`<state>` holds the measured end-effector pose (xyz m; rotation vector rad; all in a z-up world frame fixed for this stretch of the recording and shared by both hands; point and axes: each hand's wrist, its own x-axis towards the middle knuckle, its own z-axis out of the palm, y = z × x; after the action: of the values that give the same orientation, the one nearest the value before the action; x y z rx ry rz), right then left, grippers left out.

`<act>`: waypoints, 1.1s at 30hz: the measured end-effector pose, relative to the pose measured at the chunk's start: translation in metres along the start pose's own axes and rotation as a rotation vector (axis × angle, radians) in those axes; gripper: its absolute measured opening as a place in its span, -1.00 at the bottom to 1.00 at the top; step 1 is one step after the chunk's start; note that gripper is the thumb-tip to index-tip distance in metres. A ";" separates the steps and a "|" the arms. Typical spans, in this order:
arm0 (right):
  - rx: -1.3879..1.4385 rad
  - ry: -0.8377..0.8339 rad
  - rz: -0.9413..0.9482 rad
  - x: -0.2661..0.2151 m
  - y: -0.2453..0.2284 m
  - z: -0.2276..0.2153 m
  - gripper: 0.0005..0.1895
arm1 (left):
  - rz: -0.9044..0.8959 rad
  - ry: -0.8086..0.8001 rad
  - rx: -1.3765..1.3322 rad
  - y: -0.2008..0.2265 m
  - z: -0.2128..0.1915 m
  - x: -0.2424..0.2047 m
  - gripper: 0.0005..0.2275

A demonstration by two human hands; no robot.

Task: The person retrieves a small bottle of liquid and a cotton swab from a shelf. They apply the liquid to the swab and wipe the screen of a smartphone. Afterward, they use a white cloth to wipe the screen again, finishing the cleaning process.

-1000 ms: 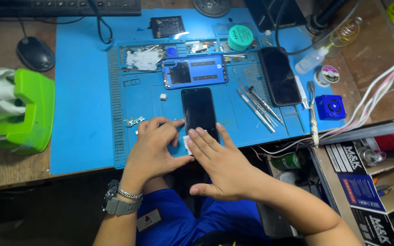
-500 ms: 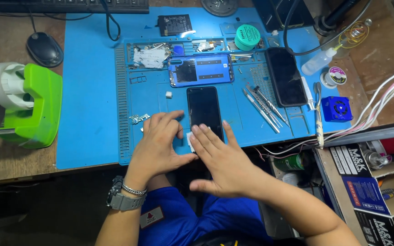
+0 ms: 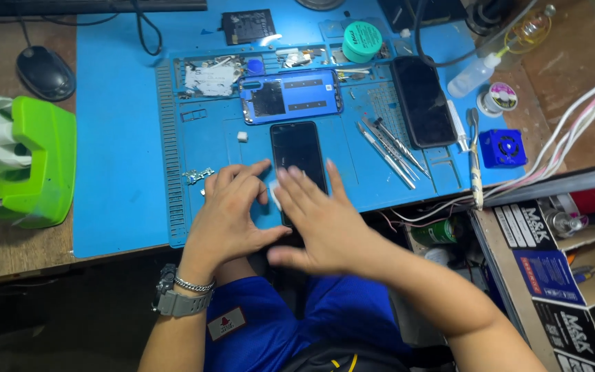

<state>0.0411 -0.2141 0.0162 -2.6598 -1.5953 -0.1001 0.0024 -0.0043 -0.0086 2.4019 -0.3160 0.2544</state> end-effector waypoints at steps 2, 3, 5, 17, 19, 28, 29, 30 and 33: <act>-0.045 0.060 0.082 0.028 0.019 0.008 0.16 | -0.006 -0.003 0.050 -0.003 0.003 -0.002 -0.53; -0.044 0.064 0.090 0.032 0.022 0.009 0.16 | 0.001 -0.008 0.052 -0.002 0.003 -0.001 -0.53; 0.010 0.076 0.097 0.042 0.028 0.013 0.16 | -0.020 -0.006 0.034 -0.002 0.003 -0.002 -0.52; 0.108 0.025 0.042 -0.016 -0.019 -0.009 0.16 | 0.078 -0.047 0.045 0.015 -0.015 0.006 -0.61; 0.129 0.018 0.027 -0.026 -0.025 -0.014 0.17 | 0.075 -0.055 0.043 0.017 -0.016 0.007 -0.63; 0.041 0.004 0.110 -0.061 -0.005 -0.012 0.11 | 0.058 -0.062 0.072 0.009 -0.011 0.006 -0.50; 0.050 0.011 0.127 -0.062 -0.001 -0.012 0.11 | 0.057 -0.062 0.071 0.009 -0.011 0.006 -0.50; 0.050 0.008 0.128 -0.053 0.003 -0.008 0.11 | 0.056 -0.063 0.069 0.008 -0.011 0.006 -0.50; 0.041 0.048 0.185 -0.027 0.022 0.000 0.09 | 0.064 -0.064 0.060 0.009 -0.011 0.007 -0.50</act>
<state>0.0483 -0.2480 0.0139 -2.7352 -1.3166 -0.1223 0.0055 -0.0051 0.0070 2.4654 -0.4213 0.2187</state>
